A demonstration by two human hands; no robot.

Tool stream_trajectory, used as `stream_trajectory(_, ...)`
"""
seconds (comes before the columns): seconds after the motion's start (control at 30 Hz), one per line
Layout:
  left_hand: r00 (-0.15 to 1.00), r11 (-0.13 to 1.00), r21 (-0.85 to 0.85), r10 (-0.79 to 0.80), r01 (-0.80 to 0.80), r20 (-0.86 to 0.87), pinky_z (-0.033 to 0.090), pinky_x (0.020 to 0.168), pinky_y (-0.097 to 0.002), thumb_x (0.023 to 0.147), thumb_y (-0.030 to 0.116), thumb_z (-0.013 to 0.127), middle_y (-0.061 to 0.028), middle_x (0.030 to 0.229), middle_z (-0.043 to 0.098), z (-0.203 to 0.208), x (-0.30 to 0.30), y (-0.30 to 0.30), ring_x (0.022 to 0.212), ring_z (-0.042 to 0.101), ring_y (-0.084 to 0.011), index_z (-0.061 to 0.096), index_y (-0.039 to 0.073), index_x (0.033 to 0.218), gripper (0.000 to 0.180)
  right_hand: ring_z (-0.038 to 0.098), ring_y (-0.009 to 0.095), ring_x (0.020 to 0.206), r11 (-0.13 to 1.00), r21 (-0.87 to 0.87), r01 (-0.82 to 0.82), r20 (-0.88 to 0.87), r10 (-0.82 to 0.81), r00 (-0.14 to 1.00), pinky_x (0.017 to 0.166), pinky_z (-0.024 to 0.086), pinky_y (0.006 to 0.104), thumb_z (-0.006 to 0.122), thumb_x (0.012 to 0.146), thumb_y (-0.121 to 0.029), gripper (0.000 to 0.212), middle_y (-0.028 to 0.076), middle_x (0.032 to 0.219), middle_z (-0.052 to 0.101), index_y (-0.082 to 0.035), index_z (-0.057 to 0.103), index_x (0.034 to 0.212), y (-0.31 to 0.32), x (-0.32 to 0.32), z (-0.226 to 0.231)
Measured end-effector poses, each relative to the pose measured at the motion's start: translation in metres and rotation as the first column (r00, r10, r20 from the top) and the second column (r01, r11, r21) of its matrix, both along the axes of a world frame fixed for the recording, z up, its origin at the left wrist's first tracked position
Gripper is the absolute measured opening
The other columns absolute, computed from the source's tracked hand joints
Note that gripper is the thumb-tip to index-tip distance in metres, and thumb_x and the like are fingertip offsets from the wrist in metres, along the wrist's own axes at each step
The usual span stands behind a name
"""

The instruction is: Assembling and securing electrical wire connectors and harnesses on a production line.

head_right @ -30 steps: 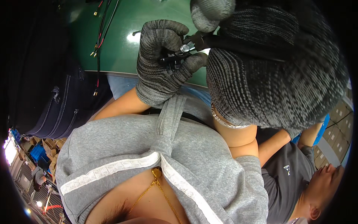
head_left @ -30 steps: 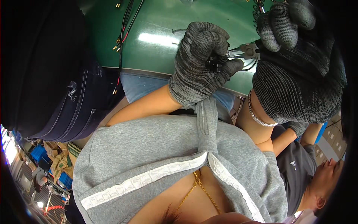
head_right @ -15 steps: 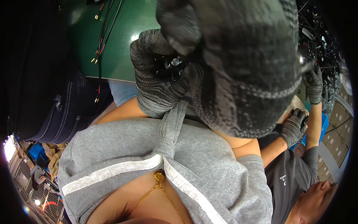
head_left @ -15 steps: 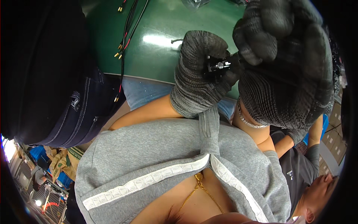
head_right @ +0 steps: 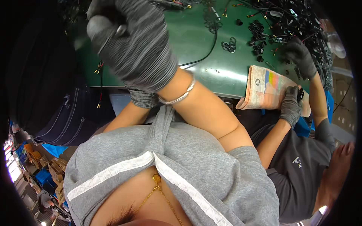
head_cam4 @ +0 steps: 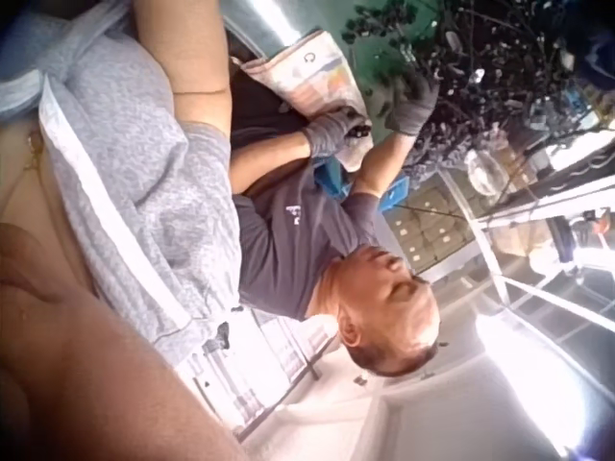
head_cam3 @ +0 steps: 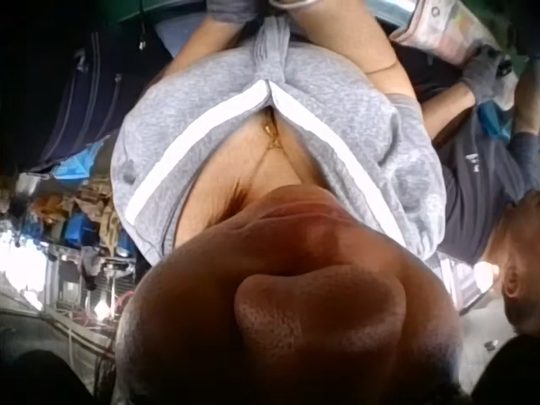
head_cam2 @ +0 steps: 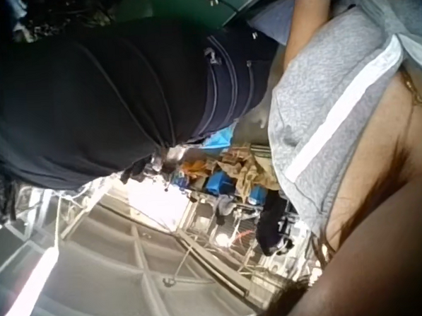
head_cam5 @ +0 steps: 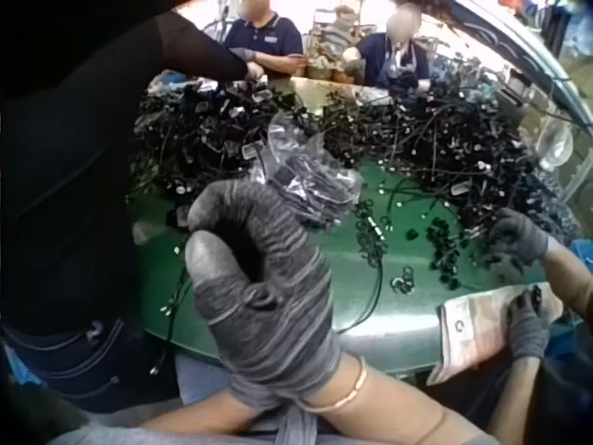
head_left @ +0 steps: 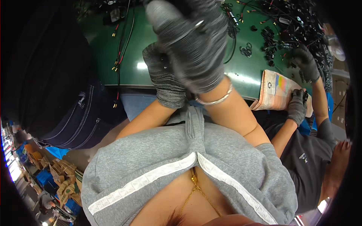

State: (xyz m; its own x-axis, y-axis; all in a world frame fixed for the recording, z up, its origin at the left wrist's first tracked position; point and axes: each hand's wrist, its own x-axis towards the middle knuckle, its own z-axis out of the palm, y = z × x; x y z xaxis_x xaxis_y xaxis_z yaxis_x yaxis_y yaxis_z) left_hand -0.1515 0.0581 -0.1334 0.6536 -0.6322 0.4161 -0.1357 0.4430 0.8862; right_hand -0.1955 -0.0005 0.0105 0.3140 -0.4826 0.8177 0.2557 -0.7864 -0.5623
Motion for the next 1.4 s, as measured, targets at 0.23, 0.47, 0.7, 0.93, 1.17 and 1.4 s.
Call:
stream_trajectory(0.23, 0.99, 0.994, 0.002, -0.106, 0.106, 0.097, 0.047, 0.091, -0.0289, 0.077, 0.012, 0.078, -0.0062, 0.111, 0.05, 0.057, -0.011, 0.01, 0.102, 0.053, -0.0142, 0.041, 0.007, 0.112, 0.052, 0.048, 0.011, 0.082, 0.688, 0.479, -0.545, 0.181, 0.53, 0.828, 0.067, 0.049, 0.0255, 0.057, 0.089, -0.004, 0.033, 0.004, 0.1, 0.052, -0.01, 0.05, 0.122, -0.001, -0.019, 0.009)
stream_trajectory(0.47, 0.951, 0.956, 0.093, -0.259, 0.277, -0.169, 0.053, 0.08, -0.0295, 0.07, 0.006, 0.082, -0.0047, 0.099, 0.056, 0.056, -0.008, 0.014, 0.089, 0.059, -0.0139, 0.047, 0.011, 0.106, 0.05, 0.056, 0.011, 0.082, 0.91, 0.388, -0.15, 0.057, 0.139, 0.989, 0.072, 0.052, 0.0264, 0.067, 0.087, -0.011, 0.049, 0.003, 0.1, 0.059, -0.006, 0.047, 0.132, -0.041, -0.106, 0.074)
stream_trajectory(0.7, 0.918, 0.921, 0.076, -0.369, 0.382, -0.143, 0.055, 0.081, -0.0315, 0.067, 0.002, 0.082, -0.0066, 0.101, 0.057, 0.052, -0.002, 0.011, 0.092, 0.06, -0.0165, 0.044, 0.012, 0.104, 0.054, 0.062, 0.033, 0.109, 0.634, -0.471, 0.613, -0.88, -0.379, -0.285, 0.092, 0.049, 0.0422, 0.059, 0.087, -0.036, 0.041, 0.019, 0.119, 0.063, -0.008, 0.066, 0.116, -0.208, -0.148, -0.011)
stream_trajectory(0.93, 0.913, 0.909, 0.081, -0.408, 0.409, -0.034, 0.057, 0.077, -0.0294, 0.065, 0.002, 0.083, -0.0082, 0.1, 0.055, 0.039, 0.005, 0.01, 0.091, 0.061, -0.0168, 0.04, 0.012, 0.104, 0.059, 0.063, 0.034, 0.1, 0.77, -0.435, 0.467, -0.896, -0.421, -0.142, 0.089, 0.05, 0.0399, 0.064, 0.087, -0.028, 0.031, 0.018, 0.115, 0.061, -0.003, 0.069, 0.104, -0.17, -0.134, -0.027)
stream_trajectory(1.17, 0.915, 0.912, 0.081, -0.396, 0.401, -0.07, 0.051, 0.08, -0.0298, 0.065, 0.015, 0.086, -0.004, 0.099, 0.052, 0.034, 0.007, 0.013, 0.09, 0.056, -0.0149, 0.039, 0.013, 0.104, 0.061, 0.06, 0.024, 0.092, 0.993, -0.038, 0.113, -0.78, -0.1, 0.617, 0.079, 0.05, 0.0338, 0.079, 0.076, -0.022, 0.023, 0.011, 0.104, 0.056, -0.006, 0.071, 0.091, -0.022, -0.073, -0.001)
stream_trajectory(1.4, 0.912, 0.912, 0.015, -0.411, 0.411, 0.004, 0.052, 0.082, -0.0293, 0.066, 0.014, 0.085, -0.0032, 0.101, 0.052, 0.033, 0.013, 0.011, 0.093, 0.056, -0.0137, 0.038, 0.013, 0.112, 0.066, 0.059, 0.021, 0.08, 0.923, -0.382, -0.054, -0.739, -0.27, 0.617, 0.069, 0.051, 0.0327, 0.081, 0.069, -0.022, 0.023, 0.007, 0.101, 0.059, -0.011, 0.072, 0.088, -0.016, -0.07, 0.001)
